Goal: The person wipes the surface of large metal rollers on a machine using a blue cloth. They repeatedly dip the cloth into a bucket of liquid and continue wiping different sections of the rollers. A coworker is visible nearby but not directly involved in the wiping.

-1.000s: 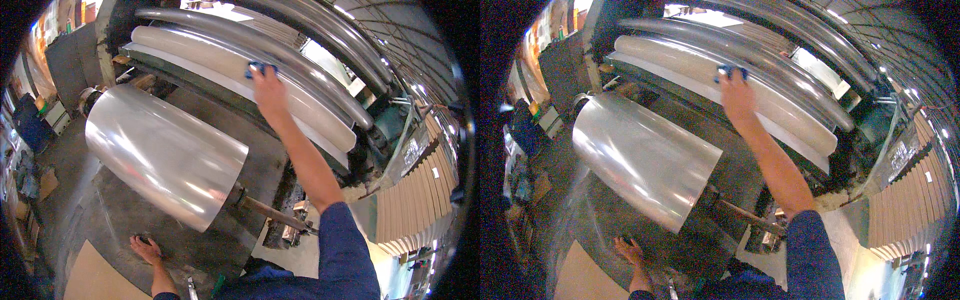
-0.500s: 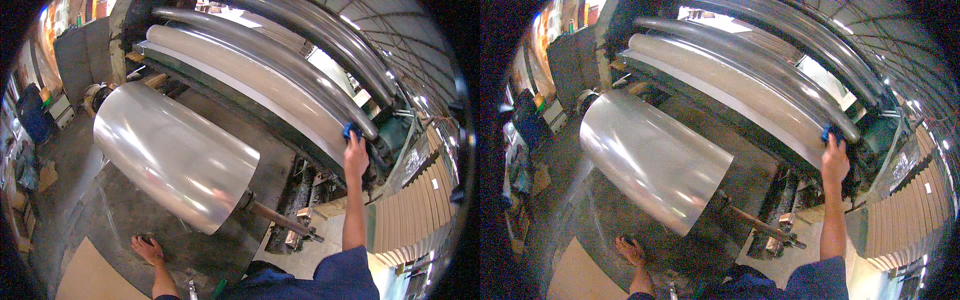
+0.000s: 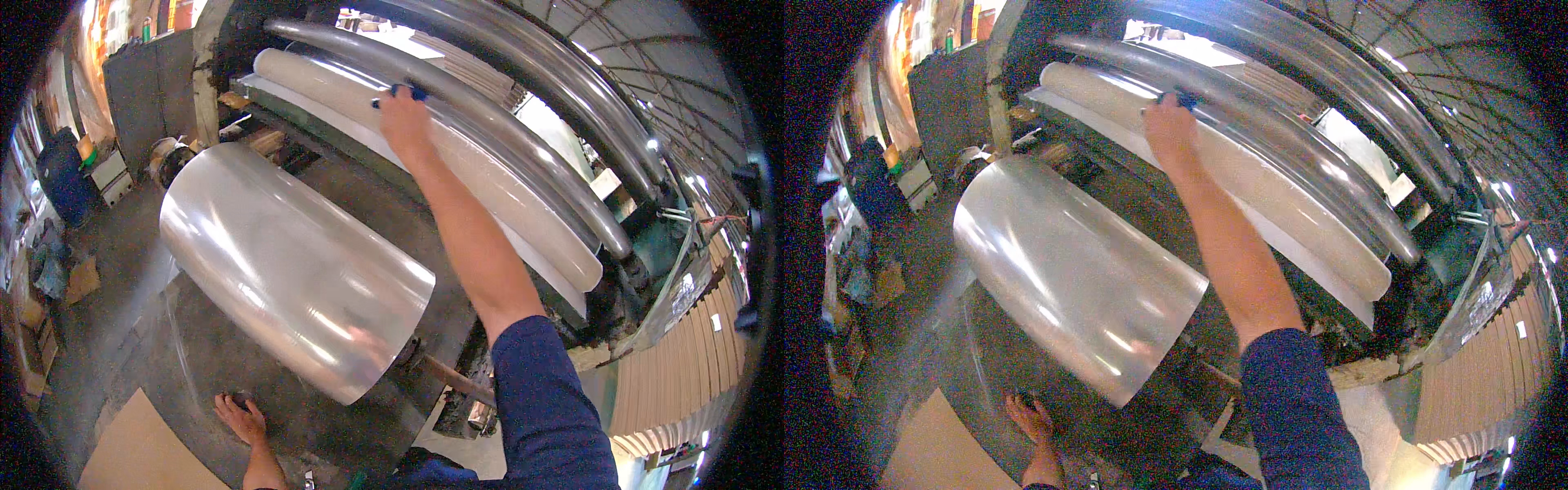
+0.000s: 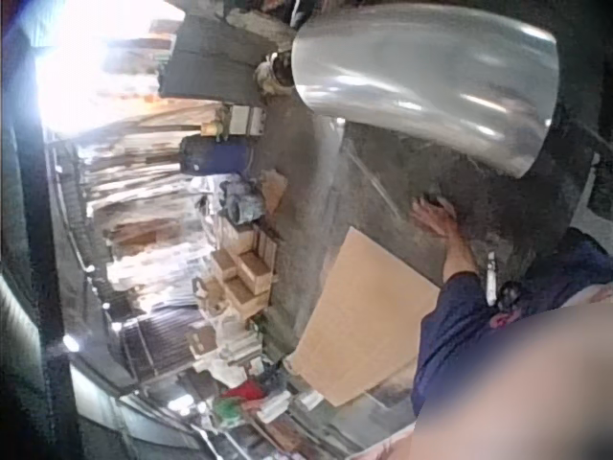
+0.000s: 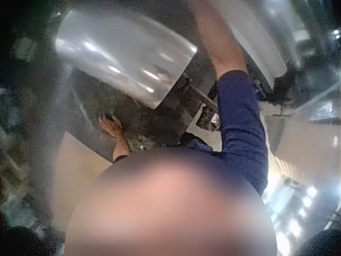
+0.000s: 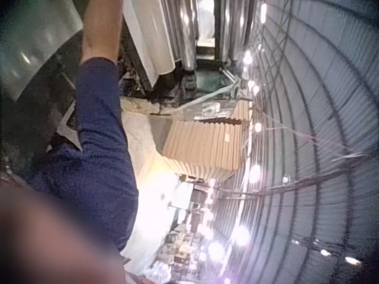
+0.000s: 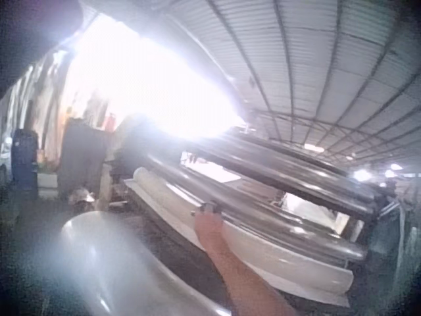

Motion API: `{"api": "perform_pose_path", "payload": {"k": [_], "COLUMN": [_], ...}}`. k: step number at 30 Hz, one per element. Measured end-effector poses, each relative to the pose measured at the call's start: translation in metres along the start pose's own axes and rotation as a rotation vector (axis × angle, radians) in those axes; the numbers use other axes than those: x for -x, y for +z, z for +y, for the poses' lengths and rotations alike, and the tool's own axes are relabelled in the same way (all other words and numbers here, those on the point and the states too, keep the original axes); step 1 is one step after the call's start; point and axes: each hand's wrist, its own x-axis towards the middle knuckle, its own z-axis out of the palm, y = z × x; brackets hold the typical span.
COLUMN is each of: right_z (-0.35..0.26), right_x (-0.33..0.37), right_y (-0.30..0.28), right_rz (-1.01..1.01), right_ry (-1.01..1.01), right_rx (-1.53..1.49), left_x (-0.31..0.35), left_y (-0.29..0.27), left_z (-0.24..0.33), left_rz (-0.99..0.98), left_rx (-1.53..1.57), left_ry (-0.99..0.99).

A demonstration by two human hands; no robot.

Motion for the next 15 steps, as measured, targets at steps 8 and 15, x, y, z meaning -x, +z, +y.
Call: {"api": "perform_pose_path", "payload": {"k": [8,15], "right_z": [0.108,0.157], "right_x": [0.134,0.248], "right_y": [-0.083,-0.154], "right_rz": [-0.061,-0.145], "right_ry": [0.302,0.434], "right_rx": [0.055,0.405], "left_x": [0.001,0.0], "left_y": [-0.001,-0.002], "left_z": [-0.001,0.0], "left_rz": [-0.011,-0.036], "left_rx": [-0.061,-0.048], "left_ry": [-0.018,-0.044]}}
